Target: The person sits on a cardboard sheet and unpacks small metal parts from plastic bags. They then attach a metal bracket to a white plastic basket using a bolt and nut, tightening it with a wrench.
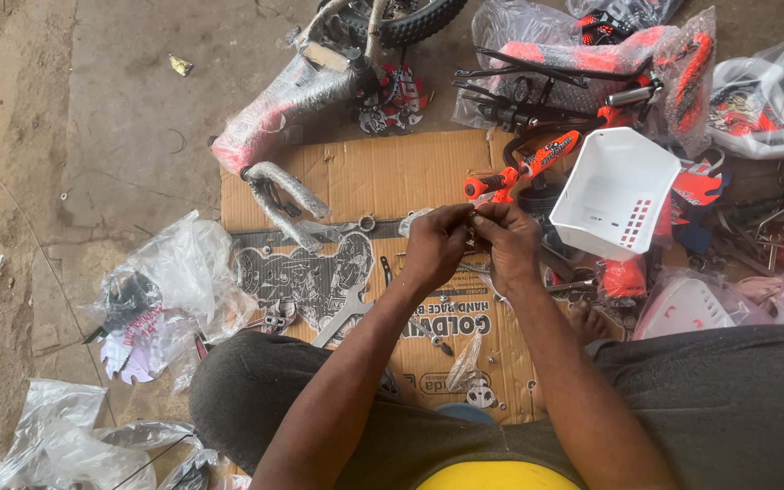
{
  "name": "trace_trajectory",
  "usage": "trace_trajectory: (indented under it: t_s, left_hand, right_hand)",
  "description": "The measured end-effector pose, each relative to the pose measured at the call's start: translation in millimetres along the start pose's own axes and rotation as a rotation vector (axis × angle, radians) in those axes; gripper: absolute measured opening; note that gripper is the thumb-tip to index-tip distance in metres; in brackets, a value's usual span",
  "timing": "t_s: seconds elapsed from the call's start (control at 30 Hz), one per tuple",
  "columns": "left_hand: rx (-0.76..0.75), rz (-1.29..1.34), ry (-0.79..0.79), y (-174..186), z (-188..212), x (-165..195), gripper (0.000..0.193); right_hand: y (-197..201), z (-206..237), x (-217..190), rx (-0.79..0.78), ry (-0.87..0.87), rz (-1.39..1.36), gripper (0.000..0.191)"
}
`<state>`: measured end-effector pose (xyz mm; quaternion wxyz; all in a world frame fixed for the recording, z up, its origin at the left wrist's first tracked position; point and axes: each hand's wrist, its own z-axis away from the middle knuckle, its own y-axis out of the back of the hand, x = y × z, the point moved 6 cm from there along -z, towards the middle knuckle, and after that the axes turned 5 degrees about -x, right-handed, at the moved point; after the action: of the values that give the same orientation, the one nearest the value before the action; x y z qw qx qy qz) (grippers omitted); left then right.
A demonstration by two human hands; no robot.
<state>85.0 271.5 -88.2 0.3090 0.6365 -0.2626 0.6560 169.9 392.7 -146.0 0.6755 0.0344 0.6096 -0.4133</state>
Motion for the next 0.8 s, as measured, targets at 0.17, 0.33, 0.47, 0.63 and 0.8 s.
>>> trace_trajectory:
  t_s: [0.17, 0.33, 0.47, 0.63, 0.8]
  left_hand:
    - [-0.045, 0.068, 0.03, -1, -4, 2, 0.024]
    - [-0.042, 0.023, 0.1, -1, -8, 2, 0.018]
    - [0.027, -0.192, 0.059, 2, -9, 6, 0.019]
    - [0.007, -0.205, 0.045, 0, -6, 6, 0.018]
    - [0.014, -0.266, 0.043, -2, -6, 13, 0.018]
  right_hand:
    - [2, -2, -8, -0.084, -0.072, -0.016, 0.011]
    - [0, 3, -13, -0.126, -0.137, -0.053, 0.011]
    - [15, 0, -28, -0.002, -0.239, -0.045, 0.013]
    - [90, -31, -140, 0.359, 0.208, 0.318, 0.011]
    - [162, -6, -185, 0.764, 0.182, 0.915, 0.032]
